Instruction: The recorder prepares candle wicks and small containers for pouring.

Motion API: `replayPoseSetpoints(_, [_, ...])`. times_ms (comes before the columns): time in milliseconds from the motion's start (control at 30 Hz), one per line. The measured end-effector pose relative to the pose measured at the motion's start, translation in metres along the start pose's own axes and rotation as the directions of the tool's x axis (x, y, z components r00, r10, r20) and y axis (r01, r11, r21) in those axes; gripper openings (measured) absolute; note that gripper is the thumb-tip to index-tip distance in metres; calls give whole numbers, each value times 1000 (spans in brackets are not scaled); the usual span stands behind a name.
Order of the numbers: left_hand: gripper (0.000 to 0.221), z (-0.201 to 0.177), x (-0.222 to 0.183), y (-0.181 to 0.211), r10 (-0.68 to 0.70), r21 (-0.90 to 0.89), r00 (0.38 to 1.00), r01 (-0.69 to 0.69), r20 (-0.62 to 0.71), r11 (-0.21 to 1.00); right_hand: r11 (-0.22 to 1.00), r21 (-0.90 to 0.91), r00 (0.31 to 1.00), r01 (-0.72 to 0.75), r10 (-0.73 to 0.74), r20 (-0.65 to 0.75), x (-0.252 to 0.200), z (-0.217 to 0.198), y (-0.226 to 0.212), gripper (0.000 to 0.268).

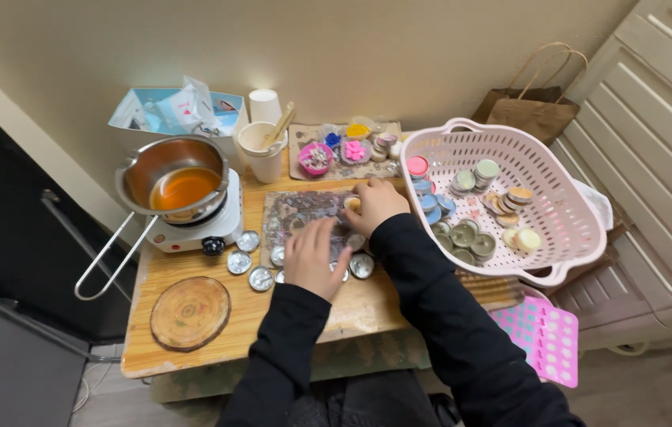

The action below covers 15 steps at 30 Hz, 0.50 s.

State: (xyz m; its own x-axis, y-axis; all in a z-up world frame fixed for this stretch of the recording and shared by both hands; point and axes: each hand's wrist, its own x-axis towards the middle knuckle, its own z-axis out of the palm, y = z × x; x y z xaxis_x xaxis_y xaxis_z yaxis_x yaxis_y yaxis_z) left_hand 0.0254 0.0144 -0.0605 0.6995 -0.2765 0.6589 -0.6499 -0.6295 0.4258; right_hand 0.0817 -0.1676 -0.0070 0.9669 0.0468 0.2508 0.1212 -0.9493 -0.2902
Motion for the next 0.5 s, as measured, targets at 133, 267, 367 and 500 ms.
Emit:
replayPoseSetpoints(133, [58,7,-3,0,-44,129,998,39,37,991,982,-181,998,-47,54,34,10,4,-3,53])
replayPoseSetpoints(267, [61,15,-5,-7,-117,179,986,94,123,979,968,-247,995,-36,58,82,16,8,2,56])
replayPoseSetpoints(367, [60,17,-6,-7,-118,191,982,89,145,978,967,-253,996,-14,37,87,17,18,9,53])
replayPoseSetpoints(500, [59,19,-8,-8,-127,181,978,96,163,979,953,-299,998,40,-22,62,19,41,21,46])
